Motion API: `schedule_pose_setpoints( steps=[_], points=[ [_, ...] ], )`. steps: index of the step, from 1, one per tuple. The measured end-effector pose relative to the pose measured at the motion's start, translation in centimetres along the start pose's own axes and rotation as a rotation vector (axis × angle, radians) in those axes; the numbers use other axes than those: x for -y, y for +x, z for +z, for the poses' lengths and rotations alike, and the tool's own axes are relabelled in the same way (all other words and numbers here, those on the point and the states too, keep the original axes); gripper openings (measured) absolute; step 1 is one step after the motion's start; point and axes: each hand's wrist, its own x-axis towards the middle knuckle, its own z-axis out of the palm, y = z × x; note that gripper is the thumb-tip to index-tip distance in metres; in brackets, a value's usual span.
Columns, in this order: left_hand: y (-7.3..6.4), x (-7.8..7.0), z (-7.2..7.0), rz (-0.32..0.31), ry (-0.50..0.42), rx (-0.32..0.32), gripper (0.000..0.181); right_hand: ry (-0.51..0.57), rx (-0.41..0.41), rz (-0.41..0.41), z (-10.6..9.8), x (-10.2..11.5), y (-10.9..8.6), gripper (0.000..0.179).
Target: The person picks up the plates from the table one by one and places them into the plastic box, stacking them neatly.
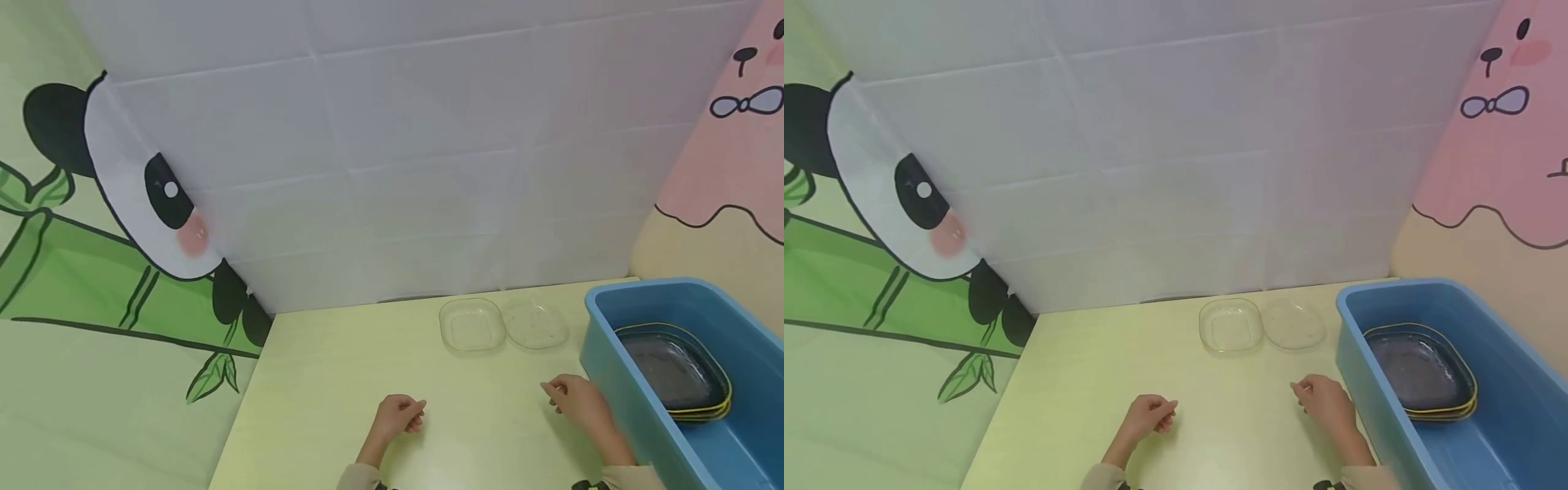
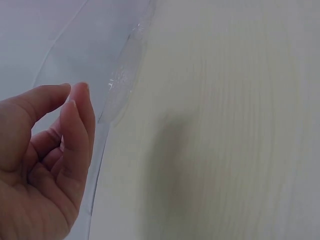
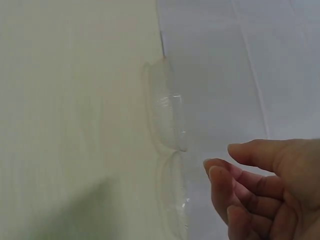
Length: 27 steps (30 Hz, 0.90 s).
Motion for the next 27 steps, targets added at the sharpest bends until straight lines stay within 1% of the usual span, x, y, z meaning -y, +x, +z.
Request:
schedule_pose_setpoints(
  steps=[3, 5, 8, 11, 16, 19, 21, 24, 27],
  points=[
    [0.0, 0.0, 0.9, 0.005, 0.0, 0.015, 0.033, 0.022, 0.012, 0.049, 1.5, -1.0, -0.3, 0.024],
    [0.1, -0.1, 1.5, 0.005, -0.001, 0.022, 0.032, 0.039, 0.026, 0.078, 2.2, -1.2, -0.5, 0.024],
    [0.7, -0.3, 2.1, -0.002, 0.003, 0.008, 0.032, 0.057, 0.044, 0.104, 3.2, -1.3, -0.6, 0.023],
    [2.2, -0.7, 2.5, -0.015, 0.012, -0.025, 0.032, 0.074, 0.058, 0.106, 4.0, -1.2, -0.5, 0.024],
    [5.8, -1.8, 3.3, -0.049, 0.052, -0.088, 0.038, 0.115, 0.062, 0.116, 5.2, -1.1, -0.5, 0.023],
    [7.9, -2.6, 3.7, -0.086, 0.086, -0.155, 0.043, 0.149, 0.056, 0.128, 5.7, -1.0, -0.9, 0.023],
    [9.1, -3.0, 4.1, -0.117, 0.079, -0.194, 0.045, 0.165, 0.04, 0.139, 6.0, -1.0, -1.2, 0.023],
    [10.6, -3.6, 4.7, -0.153, 0.065, -0.24, 0.045, 0.189, 0.008, 0.168, 6.3, -1.0, -1.8, 0.022],
    [11.7, -4.1, 5.5, -0.183, 0.063, -0.268, 0.047, 0.226, -0.024, 0.203, 6.8, -1.0, -2.4, 0.023]
  ],
)
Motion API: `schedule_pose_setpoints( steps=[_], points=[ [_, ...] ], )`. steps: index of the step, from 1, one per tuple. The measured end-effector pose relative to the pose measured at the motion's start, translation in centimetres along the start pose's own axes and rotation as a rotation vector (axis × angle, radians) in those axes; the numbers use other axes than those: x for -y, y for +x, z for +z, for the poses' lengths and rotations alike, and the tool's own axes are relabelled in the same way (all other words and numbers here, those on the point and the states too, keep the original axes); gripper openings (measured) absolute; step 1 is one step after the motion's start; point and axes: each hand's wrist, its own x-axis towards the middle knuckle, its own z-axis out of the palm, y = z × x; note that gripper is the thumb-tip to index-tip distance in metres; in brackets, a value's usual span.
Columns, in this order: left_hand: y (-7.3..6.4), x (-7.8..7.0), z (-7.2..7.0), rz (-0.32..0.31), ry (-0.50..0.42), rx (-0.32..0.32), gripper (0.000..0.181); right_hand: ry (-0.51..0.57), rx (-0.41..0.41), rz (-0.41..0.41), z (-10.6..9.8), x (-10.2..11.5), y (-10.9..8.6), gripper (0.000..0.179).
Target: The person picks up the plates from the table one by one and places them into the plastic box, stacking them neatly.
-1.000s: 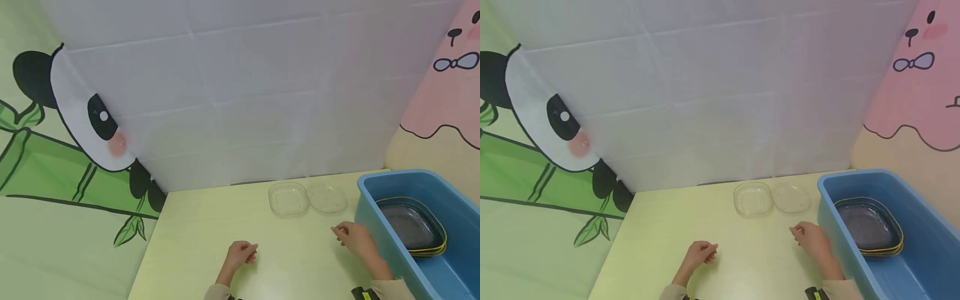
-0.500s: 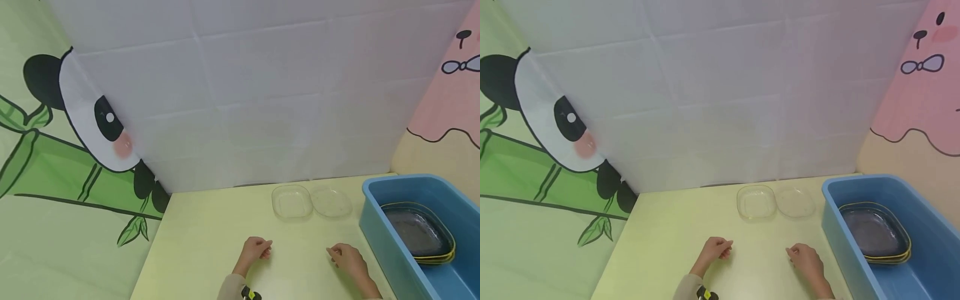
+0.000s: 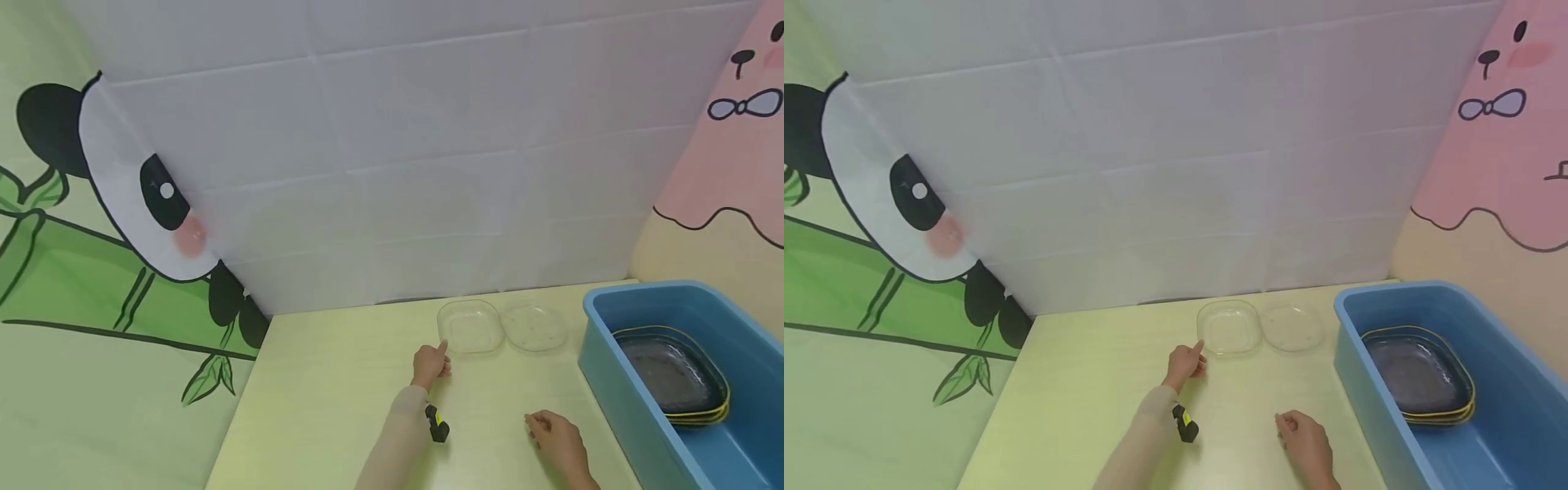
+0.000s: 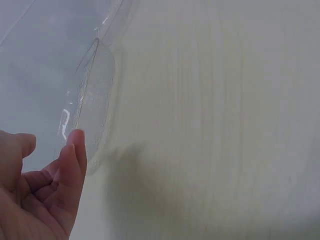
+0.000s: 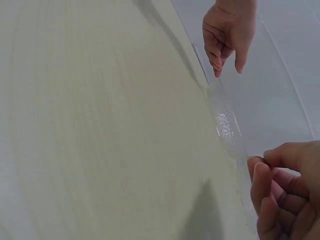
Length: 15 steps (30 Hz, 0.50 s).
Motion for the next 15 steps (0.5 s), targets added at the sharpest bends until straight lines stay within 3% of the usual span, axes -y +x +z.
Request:
schedule_pose_setpoints(
  steps=[7, 15],
  points=[
    [0.4, -1.2, 1.6, -0.05, -0.034, -0.007, 0.043, 0.018, -0.059, 0.07, 0.3, -0.6, -0.7, 0.026],
    [0.0, -1.1, 2.4, -0.08, -0.067, -0.01, 0.037, 0.031, -0.083, 0.093, 0.3, -1.2, -1.1, 0.027]
  ],
)
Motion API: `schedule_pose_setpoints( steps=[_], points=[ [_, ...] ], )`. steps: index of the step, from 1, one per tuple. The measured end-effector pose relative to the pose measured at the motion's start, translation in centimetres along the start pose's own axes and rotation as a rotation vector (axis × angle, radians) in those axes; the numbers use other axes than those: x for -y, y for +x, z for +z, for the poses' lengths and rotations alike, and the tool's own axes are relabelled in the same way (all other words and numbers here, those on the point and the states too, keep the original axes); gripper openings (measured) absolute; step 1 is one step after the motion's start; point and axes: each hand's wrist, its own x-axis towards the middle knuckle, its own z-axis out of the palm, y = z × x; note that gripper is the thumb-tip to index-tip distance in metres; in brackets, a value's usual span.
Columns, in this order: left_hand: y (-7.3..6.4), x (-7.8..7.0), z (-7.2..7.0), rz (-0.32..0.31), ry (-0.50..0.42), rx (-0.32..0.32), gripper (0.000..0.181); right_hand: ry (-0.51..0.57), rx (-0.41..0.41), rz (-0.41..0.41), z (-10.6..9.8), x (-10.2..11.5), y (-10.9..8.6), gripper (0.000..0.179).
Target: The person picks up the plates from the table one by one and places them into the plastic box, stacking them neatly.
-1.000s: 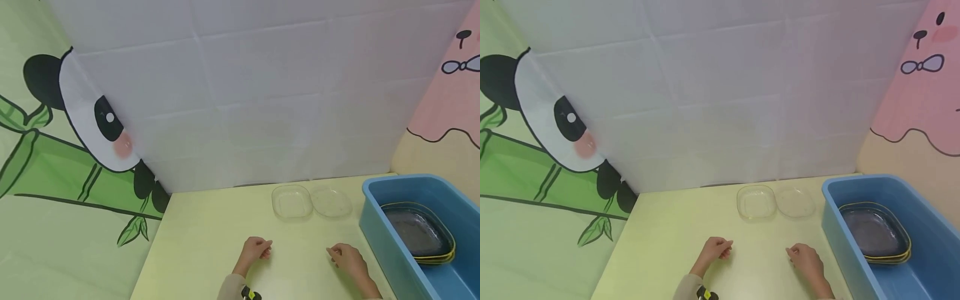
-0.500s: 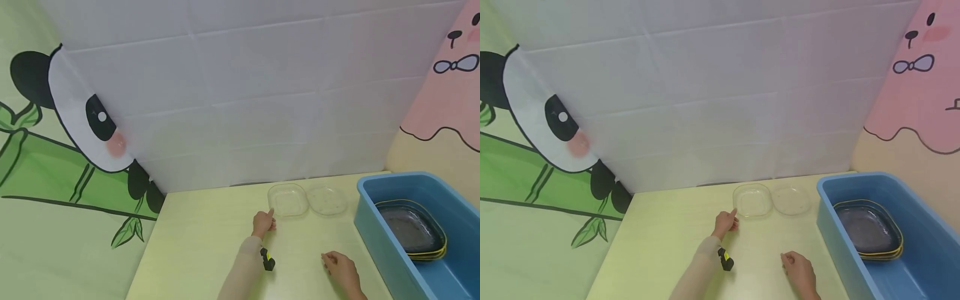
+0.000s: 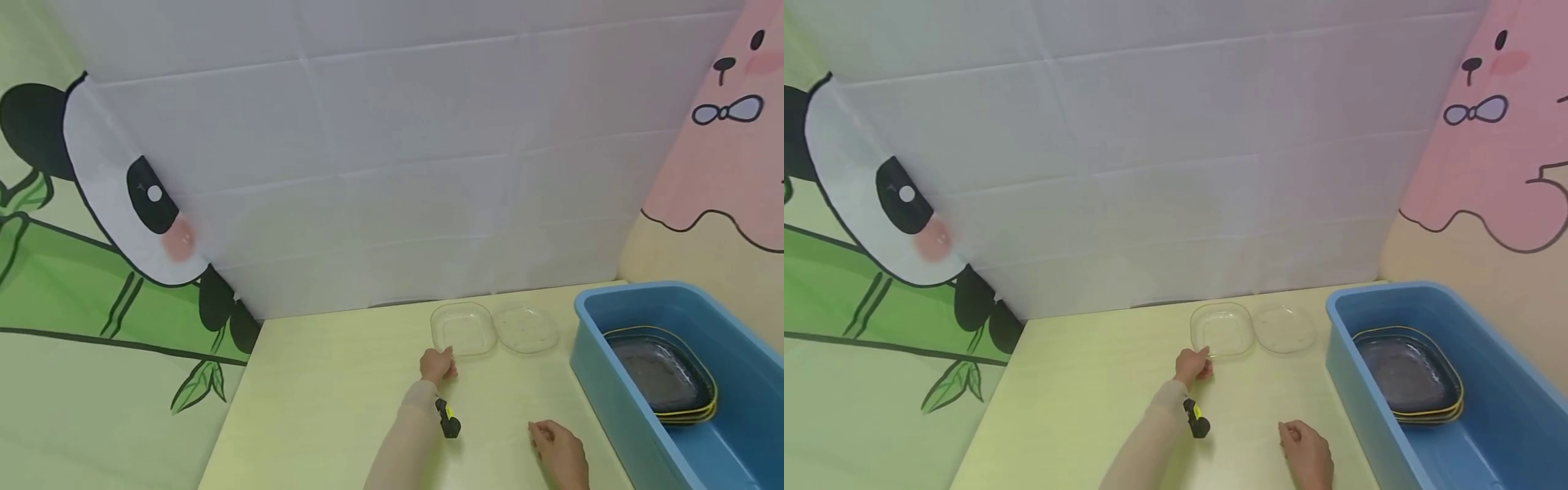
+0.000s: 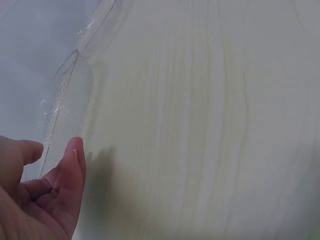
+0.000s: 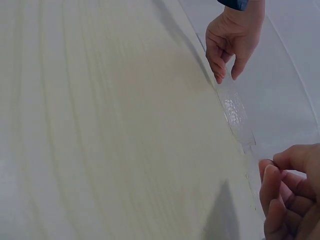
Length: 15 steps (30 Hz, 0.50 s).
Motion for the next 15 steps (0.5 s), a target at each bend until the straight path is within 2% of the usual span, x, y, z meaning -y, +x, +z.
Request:
schedule_pose_setpoints(
  steps=[7, 11, 12, 15],
  points=[
    [-0.2, 0.4, 0.1, 0.016, -0.009, -0.011, 0.034, 0.021, -0.008, 0.015, 0.2, -0.1, -0.3, 0.026],
    [0.5, 0.7, 0.3, 0.004, -0.039, -0.001, 0.032, 0.023, -0.01, 0.021, 0.2, -0.2, -0.2, 0.025],
    [0.8, 0.9, 0.3, 0.032, -0.046, 0.003, 0.032, 0.023, -0.011, 0.023, 0.2, -0.3, -0.2, 0.025],
    [1.0, 1.0, 0.4, 0.04, -0.063, 0.012, 0.033, 0.023, -0.015, 0.034, 0.1, -0.3, -0.1, 0.025]
  ],
)
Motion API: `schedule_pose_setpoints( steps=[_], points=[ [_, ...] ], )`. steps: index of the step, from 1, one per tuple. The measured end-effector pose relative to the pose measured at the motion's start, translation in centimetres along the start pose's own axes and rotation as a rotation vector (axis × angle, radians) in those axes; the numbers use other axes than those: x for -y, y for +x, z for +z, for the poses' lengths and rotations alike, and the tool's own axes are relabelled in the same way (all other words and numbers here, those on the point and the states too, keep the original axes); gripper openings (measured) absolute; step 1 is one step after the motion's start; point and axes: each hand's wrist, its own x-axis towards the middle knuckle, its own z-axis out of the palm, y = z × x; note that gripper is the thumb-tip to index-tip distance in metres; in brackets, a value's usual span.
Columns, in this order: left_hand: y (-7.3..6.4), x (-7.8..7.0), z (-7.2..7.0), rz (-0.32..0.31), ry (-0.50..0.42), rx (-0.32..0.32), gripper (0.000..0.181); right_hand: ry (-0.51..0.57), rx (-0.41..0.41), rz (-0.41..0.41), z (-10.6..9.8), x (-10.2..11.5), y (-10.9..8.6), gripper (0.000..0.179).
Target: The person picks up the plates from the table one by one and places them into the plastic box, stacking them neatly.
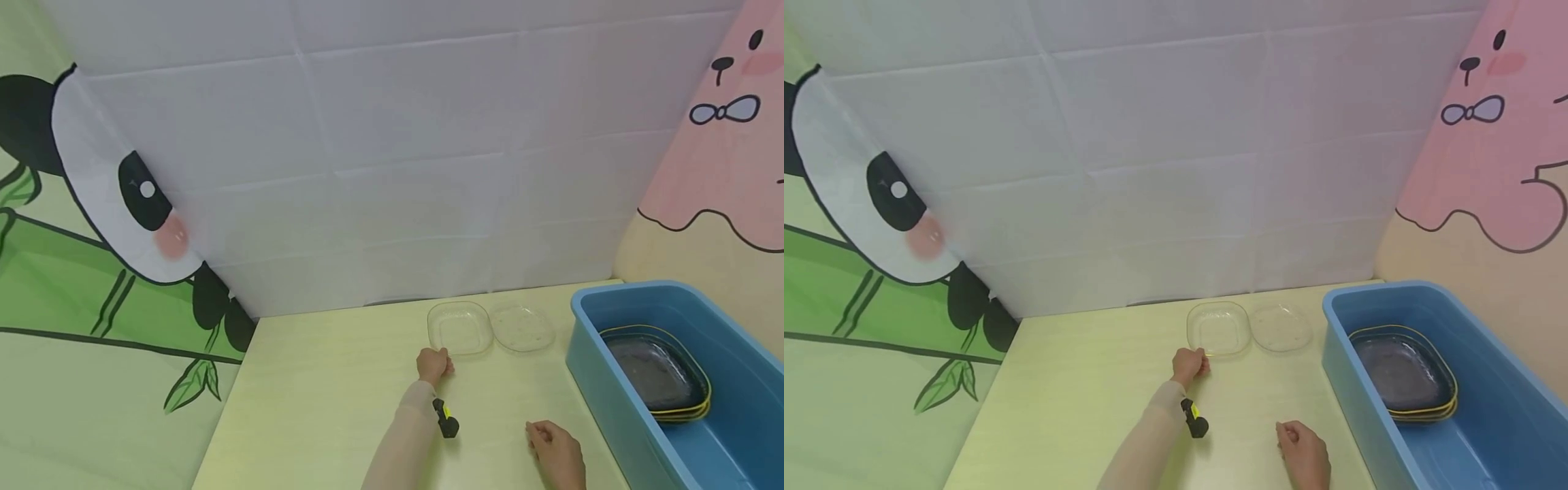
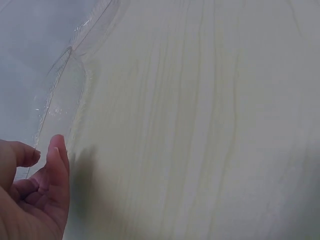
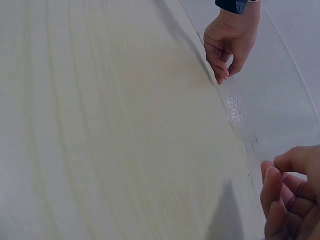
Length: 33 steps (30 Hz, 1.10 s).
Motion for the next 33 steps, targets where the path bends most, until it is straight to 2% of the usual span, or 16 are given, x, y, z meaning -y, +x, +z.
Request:
schedule_pose_setpoints(
  steps=[3, 4, 11, 17, 23, 27, 33],
  points=[
    [-0.1, 0.0, 0.0, -0.006, -0.003, -0.02, 0.032, -0.001, -0.003, 0.012, 0.0, 0.0, 0.1, 0.024],
    [-0.2, -0.2, 0.0, -0.032, 0.006, -0.032, 0.032, -0.003, -0.005, 0.017, 0.0, 0.0, 0.1, 0.024],
    [-0.9, -0.7, -0.3, 0.025, 0.081, -0.095, 0.035, -0.011, -0.001, 0.017, -0.2, 0.0, 0.1, 0.024],
    [-0.5, -0.9, -1.3, 0.043, 0.005, -0.085, 0.031, -0.017, 0.005, 0.018, -0.3, 0.0, 0.1, 0.025],
    [-1.0, -1.2, -3.4, 0.077, -0.11, -0.089, 0.029, -0.01, 0.018, 0.013, -0.2, 0.2, 0.1, 0.026],
    [-2.0, -1.1, -4.4, 0.105, -0.154, -0.098, 0.029, -0.012, 0.019, 0.004, 0.1, 0.3, 0.1, 0.026],
    [-4.3, 0.1, -5.2, 0.097, -0.185, -0.114, 0.028, -0.009, 0.027, -0.006, 0.7, 0.6, 0.1, 0.027]
  ],
)
